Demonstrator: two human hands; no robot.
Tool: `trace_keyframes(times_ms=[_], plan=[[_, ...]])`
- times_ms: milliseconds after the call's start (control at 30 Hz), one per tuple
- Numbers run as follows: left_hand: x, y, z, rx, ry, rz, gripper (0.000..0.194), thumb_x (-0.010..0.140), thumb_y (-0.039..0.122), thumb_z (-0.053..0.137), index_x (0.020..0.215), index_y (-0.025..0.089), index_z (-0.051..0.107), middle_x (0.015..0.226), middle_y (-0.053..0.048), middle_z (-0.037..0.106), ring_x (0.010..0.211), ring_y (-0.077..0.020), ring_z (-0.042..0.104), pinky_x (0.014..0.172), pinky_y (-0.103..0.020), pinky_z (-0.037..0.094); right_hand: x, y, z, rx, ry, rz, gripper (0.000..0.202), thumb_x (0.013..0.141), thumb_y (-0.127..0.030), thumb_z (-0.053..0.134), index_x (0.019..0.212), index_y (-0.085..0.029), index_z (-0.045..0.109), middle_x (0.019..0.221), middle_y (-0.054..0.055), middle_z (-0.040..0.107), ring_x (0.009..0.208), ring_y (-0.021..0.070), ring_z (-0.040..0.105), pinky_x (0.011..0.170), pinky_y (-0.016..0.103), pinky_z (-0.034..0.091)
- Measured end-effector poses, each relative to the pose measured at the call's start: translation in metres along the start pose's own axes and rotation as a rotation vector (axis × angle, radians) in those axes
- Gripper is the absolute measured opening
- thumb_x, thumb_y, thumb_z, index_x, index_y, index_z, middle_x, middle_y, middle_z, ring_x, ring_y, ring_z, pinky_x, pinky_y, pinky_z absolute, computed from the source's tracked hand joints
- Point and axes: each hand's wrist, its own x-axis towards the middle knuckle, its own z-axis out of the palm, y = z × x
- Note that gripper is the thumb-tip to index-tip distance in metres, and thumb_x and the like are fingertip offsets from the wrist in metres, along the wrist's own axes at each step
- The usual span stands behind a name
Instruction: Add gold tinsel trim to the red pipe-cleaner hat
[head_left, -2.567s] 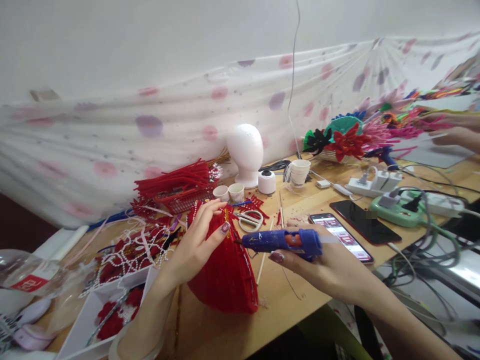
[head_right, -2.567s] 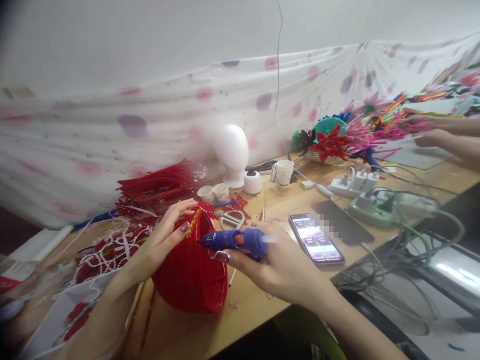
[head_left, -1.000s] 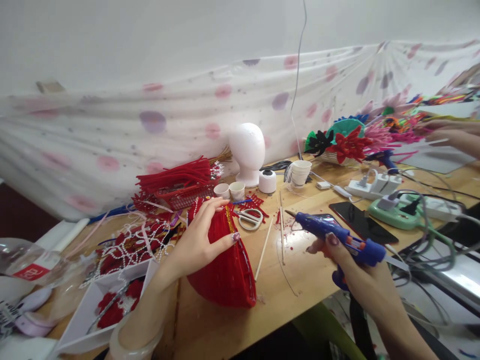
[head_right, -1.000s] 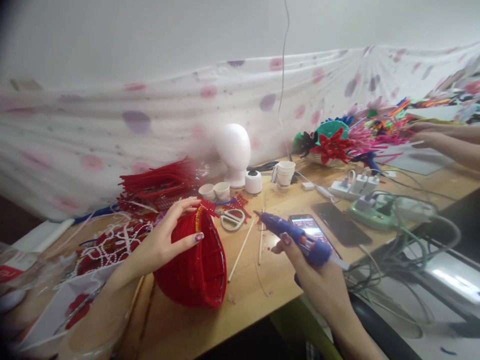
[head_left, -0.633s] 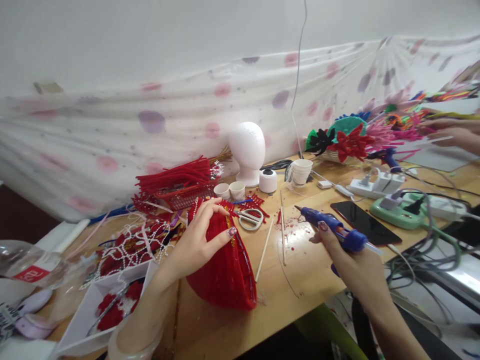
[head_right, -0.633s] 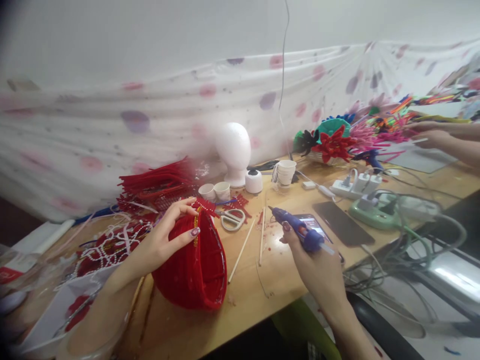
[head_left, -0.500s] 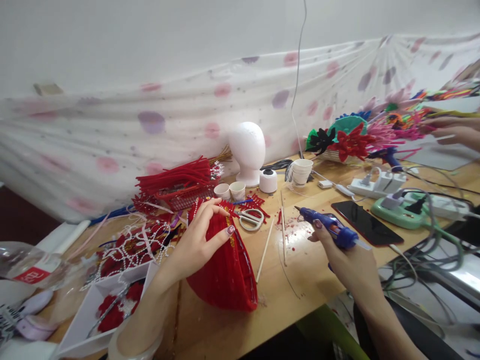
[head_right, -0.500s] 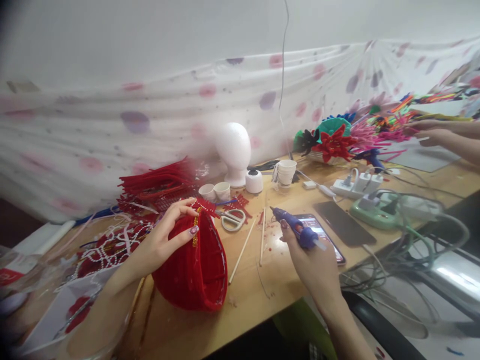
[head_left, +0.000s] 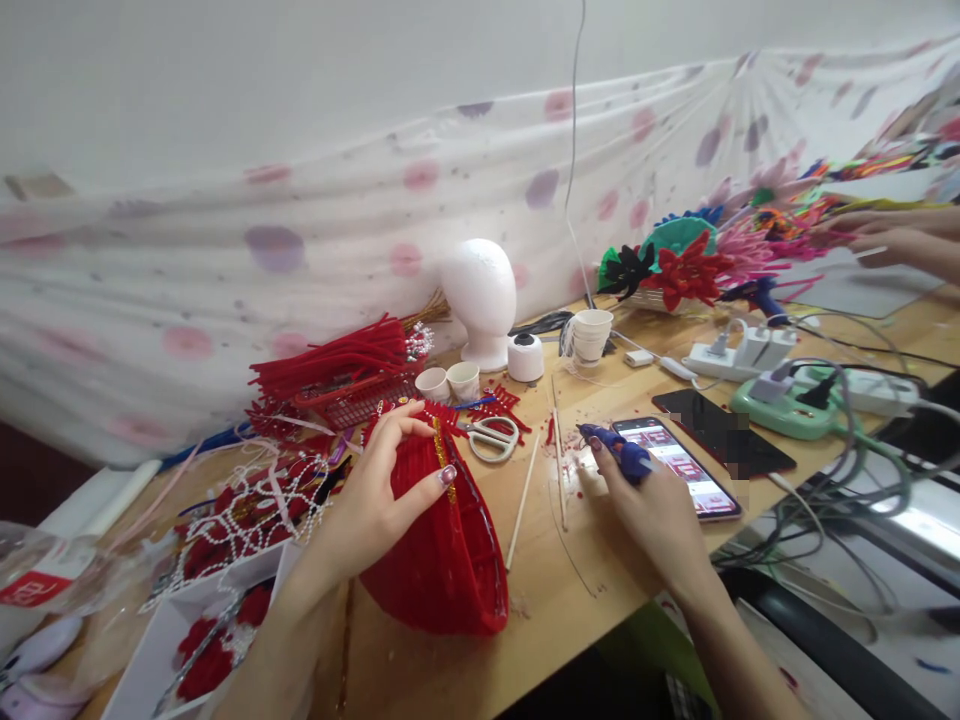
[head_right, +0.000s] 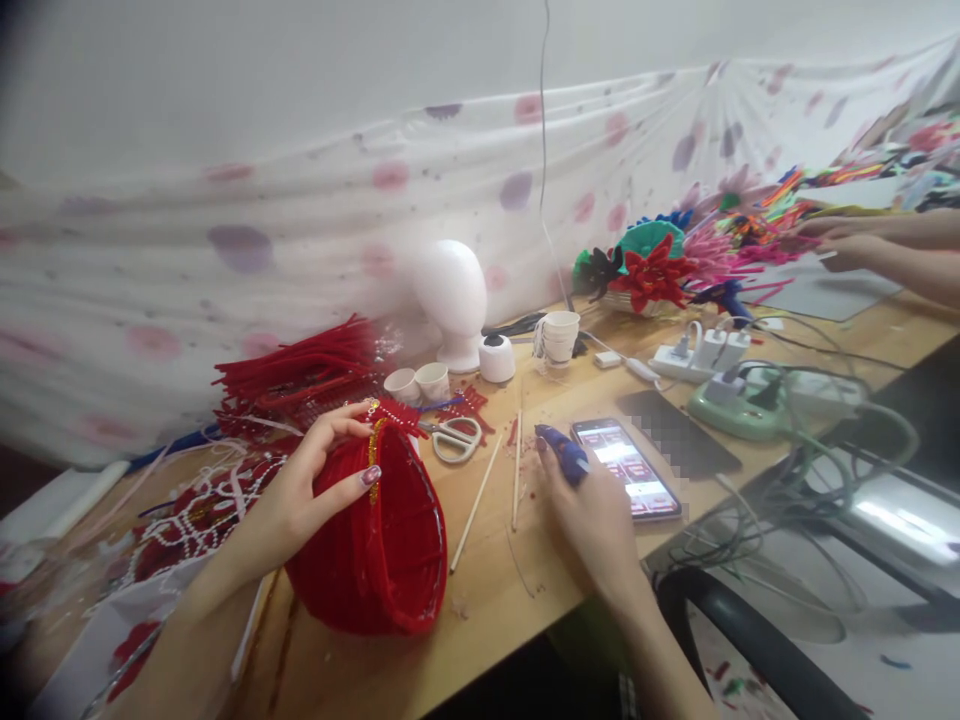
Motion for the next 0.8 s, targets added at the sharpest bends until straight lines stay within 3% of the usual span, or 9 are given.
trace_keyframes(times_ms=[300, 467, 500, 533, 600, 667, 733, 800], plan=[[-0.002, -0.005, 0.0, 0.025, 0.014, 0.021, 0.03, 0.088, 0.038, 0.059, 0.113, 0.025, 0.049, 0.152, -0.011, 0.038, 0.144, -0.0297, 0.032, 0.118, -0.054, 0.024, -0.01, 0.011, 0.009, -0.06, 0.029, -0.067, 0.059, 0.09, -0.061, 0.043, 0.119, -0.011, 0.058, 0.103, 0.02, 0.069, 0.095, 0.0347, 0.066, 0.078, 0.043, 0.049], [-0.003, -0.006, 0.0, -0.01, 0.009, 0.012, 0.032, 0.089, 0.039, 0.06, 0.116, 0.026, 0.047, 0.153, -0.01, 0.037, 0.143, -0.0283, 0.035, 0.118, -0.052, 0.027, -0.044, 0.003, -0.012, -0.062, 0.408, -0.338, 0.05, 0.091, -0.056, 0.052, 0.115, -0.013, 0.058, 0.103, 0.017, 0.064, 0.096, 0.0317, 0.062, 0.084, 0.045, 0.048], [-0.002, -0.006, 0.001, -0.02, 0.007, 0.011, 0.033, 0.089, 0.039, 0.06, 0.116, 0.026, 0.046, 0.154, -0.01, 0.037, 0.143, -0.0284, 0.036, 0.118, -0.052, 0.027, -0.05, -0.004, -0.014, -0.025, 0.389, -0.411, 0.04, 0.093, -0.05, 0.053, 0.111, -0.015, 0.06, 0.099, 0.014, 0.065, 0.092, 0.0282, 0.062, 0.081, 0.04, 0.049], [-0.002, -0.007, 0.001, -0.032, 0.008, 0.012, 0.034, 0.089, 0.039, 0.061, 0.117, 0.026, 0.046, 0.154, -0.01, 0.036, 0.142, -0.0284, 0.036, 0.118, -0.052, 0.028, -0.055, -0.012, -0.013, 0.012, 0.282, -0.489, 0.029, 0.095, -0.044, 0.053, 0.106, -0.018, 0.061, 0.093, 0.01, 0.066, 0.086, 0.0239, 0.063, 0.076, 0.035, 0.049], [-0.002, -0.008, 0.002, -0.062, 0.02, 0.019, 0.037, 0.088, 0.04, 0.062, 0.117, 0.026, 0.044, 0.153, -0.011, 0.036, 0.142, -0.0284, 0.037, 0.118, -0.051, 0.029, -0.057, -0.028, -0.003, -0.022, -0.121, -0.546, 0.022, 0.1, -0.036, 0.046, 0.094, -0.021, 0.062, 0.079, 0.003, 0.066, 0.074, 0.0184, 0.064, 0.069, 0.029, 0.048], [-0.003, -0.008, 0.003, -0.087, 0.033, 0.024, 0.043, 0.087, 0.041, 0.064, 0.12, 0.025, 0.041, 0.152, -0.012, 0.036, 0.14, -0.0282, 0.039, 0.117, -0.052, 0.03, -0.05, -0.045, 0.016, -0.233, -0.369, -0.428, 0.024, 0.102, -0.032, 0.042, 0.099, -0.019, 0.062, 0.079, 0.004, 0.07, 0.077, 0.0197, 0.068, 0.07, 0.029, 0.048], [-0.004, -0.007, 0.003, -0.102, 0.04, 0.015, 0.049, 0.087, 0.042, 0.064, 0.125, 0.025, 0.038, 0.15, -0.013, 0.037, 0.138, -0.0284, 0.041, 0.117, -0.053, 0.031, -0.039, -0.058, 0.036, -0.406, -0.435, -0.363, 0.026, 0.101, -0.027, 0.041, 0.114, -0.012, 0.059, 0.097, 0.013, 0.073, 0.092, 0.0247, 0.071, 0.076, 0.032, 0.05], [-0.005, -0.006, 0.003, -0.111, 0.03, 0.005, 0.053, 0.087, 0.041, 0.063, 0.129, 0.025, 0.034, 0.15, -0.014, 0.035, 0.138, -0.0287, 0.041, 0.116, -0.054, 0.031, -0.029, -0.068, 0.051, -0.47, -0.462, -0.338, 0.034, 0.097, -0.019, 0.046, 0.126, -0.002, 0.052, 0.101, 0.022, 0.073, 0.094, 0.0298, 0.072, 0.076, 0.035, 0.051]])
